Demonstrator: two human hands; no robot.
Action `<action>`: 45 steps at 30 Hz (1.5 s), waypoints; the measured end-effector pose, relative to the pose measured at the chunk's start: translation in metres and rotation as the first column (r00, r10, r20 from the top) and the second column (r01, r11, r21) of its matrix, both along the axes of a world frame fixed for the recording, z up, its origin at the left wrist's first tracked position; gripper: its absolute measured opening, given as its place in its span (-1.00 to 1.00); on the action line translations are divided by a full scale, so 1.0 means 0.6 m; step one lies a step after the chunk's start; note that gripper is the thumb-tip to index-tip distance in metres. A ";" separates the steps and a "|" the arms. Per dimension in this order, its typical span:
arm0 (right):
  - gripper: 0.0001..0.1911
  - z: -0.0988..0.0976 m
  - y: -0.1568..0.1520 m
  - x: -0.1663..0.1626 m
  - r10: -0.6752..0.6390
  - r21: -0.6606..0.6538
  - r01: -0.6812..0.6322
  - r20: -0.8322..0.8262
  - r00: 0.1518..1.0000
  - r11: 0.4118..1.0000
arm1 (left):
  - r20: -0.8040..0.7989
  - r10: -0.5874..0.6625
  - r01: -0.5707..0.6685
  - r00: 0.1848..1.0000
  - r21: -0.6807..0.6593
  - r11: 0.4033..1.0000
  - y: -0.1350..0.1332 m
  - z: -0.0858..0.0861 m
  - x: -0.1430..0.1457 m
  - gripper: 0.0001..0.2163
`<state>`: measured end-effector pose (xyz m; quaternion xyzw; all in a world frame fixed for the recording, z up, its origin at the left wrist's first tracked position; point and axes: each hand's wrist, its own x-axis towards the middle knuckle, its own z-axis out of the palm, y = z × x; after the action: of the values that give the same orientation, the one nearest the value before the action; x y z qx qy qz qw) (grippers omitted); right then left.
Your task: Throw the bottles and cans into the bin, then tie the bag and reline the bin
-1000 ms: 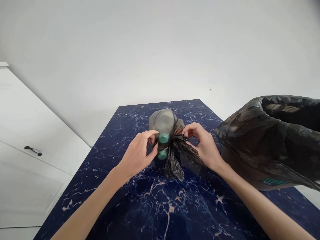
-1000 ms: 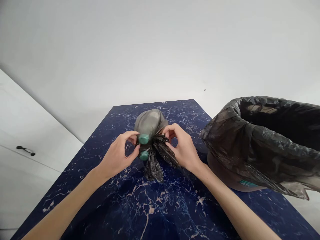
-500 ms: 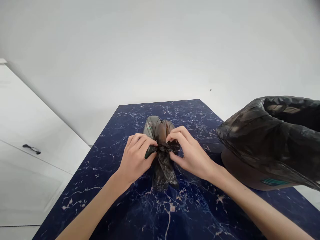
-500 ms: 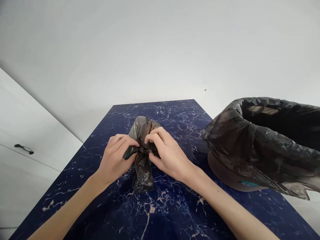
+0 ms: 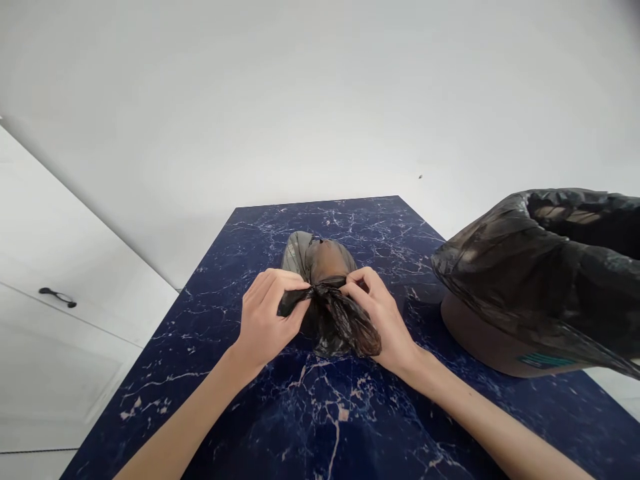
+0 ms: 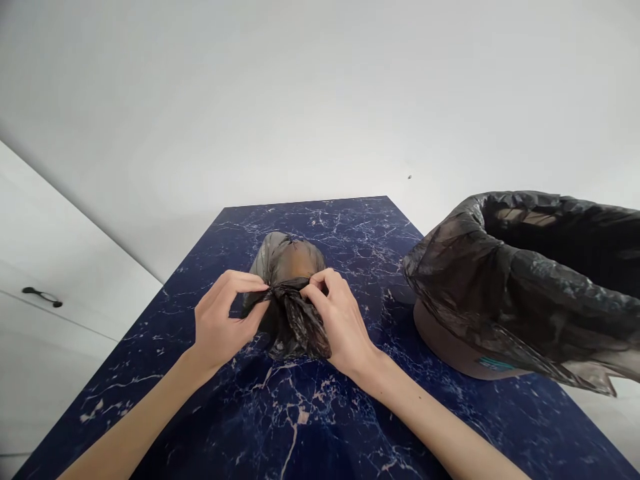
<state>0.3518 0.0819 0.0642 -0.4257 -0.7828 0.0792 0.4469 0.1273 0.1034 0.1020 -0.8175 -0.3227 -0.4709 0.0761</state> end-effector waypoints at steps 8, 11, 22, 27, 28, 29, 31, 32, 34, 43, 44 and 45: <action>-0.81 0.013 0.000 0.008 -0.032 0.013 0.033 -0.104 0.994 0.999 | 0.161 0.131 -0.116 0.978 -0.103 0.988 0.001 0.001 -0.009 -0.88; -0.86 0.021 -0.004 0.016 0.027 -0.001 -0.027 -0.102 0.994 1.000 | 0.204 0.171 -0.136 0.964 -0.177 0.975 0.002 0.004 -0.013 -0.91; -0.84 0.022 -0.005 0.048 0.104 -0.036 -0.109 -0.118 0.987 0.993 | 0.104 0.129 -0.101 0.986 -0.243 0.965 0.005 0.003 -0.043 -0.84; -0.83 0.008 -0.011 0.035 0.126 -0.049 -0.130 -0.079 0.989 0.990 | -0.181 0.005 -0.022 0.983 -0.089 0.996 0.001 -0.011 -0.047 -0.71; -0.82 0.004 -0.013 0.033 0.127 -0.053 -0.131 -0.064 0.990 0.990 | -0.217 0.000 -0.014 0.976 -0.061 0.998 0.000 -0.014 -0.047 -0.72; -0.81 0.001 -0.014 0.030 0.127 -0.056 -0.129 -0.048 0.991 0.990 | -0.244 -0.001 -0.007 0.970 -0.035 0.999 0.000 -0.017 -0.047 -0.74; -0.76 -0.005 -0.017 0.027 0.126 -0.057 -0.127 -0.017 0.992 0.990 | -0.268 -0.004 0.004 0.963 0.000 1.000 -0.001 -0.020 -0.047 -0.77; -0.74 -0.006 -0.018 0.026 0.127 -0.053 -0.127 -0.004 0.992 0.990 | -0.265 -0.008 0.010 0.964 0.008 1.000 -0.001 -0.021 -0.046 -0.78; -0.69 -0.006 -0.019 0.023 0.138 -0.041 -0.137 0.021 0.990 0.990 | -0.245 -0.022 0.026 0.969 0.015 1.000 -0.002 -0.021 -0.045 -0.77; -0.64 0.001 -0.008 -0.002 0.142 0.040 -0.149 0.138 0.980 0.988 | -0.120 -0.069 0.067 0.990 -0.015 0.998 -0.008 -0.025 -0.039 -0.76; -0.70 0.002 -0.007 -0.005 0.140 0.049 -0.148 0.138 0.980 0.988 | -0.097 -0.066 0.063 0.993 -0.029 0.998 -0.009 -0.025 -0.039 -0.76; -0.77 0.002 -0.006 -0.007 0.136 0.058 -0.145 0.133 0.982 0.988 | -0.068 -0.058 0.055 0.996 -0.047 0.997 -0.010 -0.025 -0.039 -0.77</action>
<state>0.3474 0.0785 0.0653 -0.3583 -0.8404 0.0562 0.4028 0.1037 0.0976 0.0871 -0.8436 -0.3074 -0.4367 0.0554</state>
